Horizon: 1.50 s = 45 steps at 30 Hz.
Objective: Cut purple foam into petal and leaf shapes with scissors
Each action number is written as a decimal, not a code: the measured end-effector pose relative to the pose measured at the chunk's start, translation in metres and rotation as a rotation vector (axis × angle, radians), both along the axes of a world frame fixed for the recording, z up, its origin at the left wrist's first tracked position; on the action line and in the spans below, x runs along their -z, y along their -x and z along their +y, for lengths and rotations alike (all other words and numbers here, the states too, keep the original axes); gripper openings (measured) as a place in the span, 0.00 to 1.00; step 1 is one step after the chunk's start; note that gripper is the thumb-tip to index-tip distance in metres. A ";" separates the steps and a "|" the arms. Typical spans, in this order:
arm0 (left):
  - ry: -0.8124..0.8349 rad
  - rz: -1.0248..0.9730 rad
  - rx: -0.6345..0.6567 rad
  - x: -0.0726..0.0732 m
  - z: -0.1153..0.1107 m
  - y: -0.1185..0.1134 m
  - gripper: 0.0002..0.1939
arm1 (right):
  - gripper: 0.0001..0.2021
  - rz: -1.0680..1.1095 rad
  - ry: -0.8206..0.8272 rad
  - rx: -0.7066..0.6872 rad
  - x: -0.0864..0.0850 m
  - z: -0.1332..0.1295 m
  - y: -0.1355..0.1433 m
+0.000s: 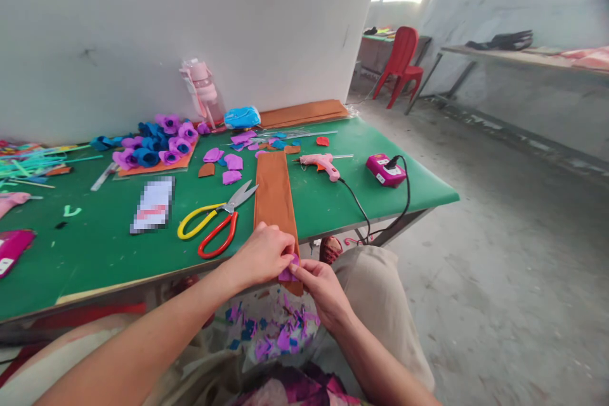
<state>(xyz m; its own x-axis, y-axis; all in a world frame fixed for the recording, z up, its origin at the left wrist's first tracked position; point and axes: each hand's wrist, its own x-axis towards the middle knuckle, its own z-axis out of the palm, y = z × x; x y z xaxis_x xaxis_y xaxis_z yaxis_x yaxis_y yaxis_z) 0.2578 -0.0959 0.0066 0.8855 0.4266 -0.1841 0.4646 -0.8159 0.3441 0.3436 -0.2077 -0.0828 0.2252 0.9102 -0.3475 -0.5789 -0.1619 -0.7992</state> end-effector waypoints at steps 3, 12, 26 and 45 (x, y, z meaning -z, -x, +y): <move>-0.003 0.006 -0.005 -0.001 0.000 0.000 0.07 | 0.14 -0.008 0.009 0.001 0.000 0.000 0.000; -0.031 0.016 0.003 0.002 -0.001 -0.001 0.07 | 0.13 -0.012 0.011 0.014 0.004 0.000 0.000; -0.038 -0.472 -0.667 0.020 -0.023 0.087 0.15 | 0.11 0.005 0.113 0.067 -0.002 -0.001 0.001; -0.369 0.248 -0.624 -0.009 0.044 0.085 0.28 | 0.13 0.005 0.102 0.053 0.005 0.002 0.011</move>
<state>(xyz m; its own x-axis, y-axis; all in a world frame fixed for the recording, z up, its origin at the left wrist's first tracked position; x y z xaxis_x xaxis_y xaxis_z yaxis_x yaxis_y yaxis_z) 0.1727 -0.0521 0.0157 0.4114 0.9065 -0.0946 0.9052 -0.4185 -0.0737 0.3329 -0.2060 -0.0883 0.2701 0.8570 -0.4389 -0.5927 -0.2112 -0.7772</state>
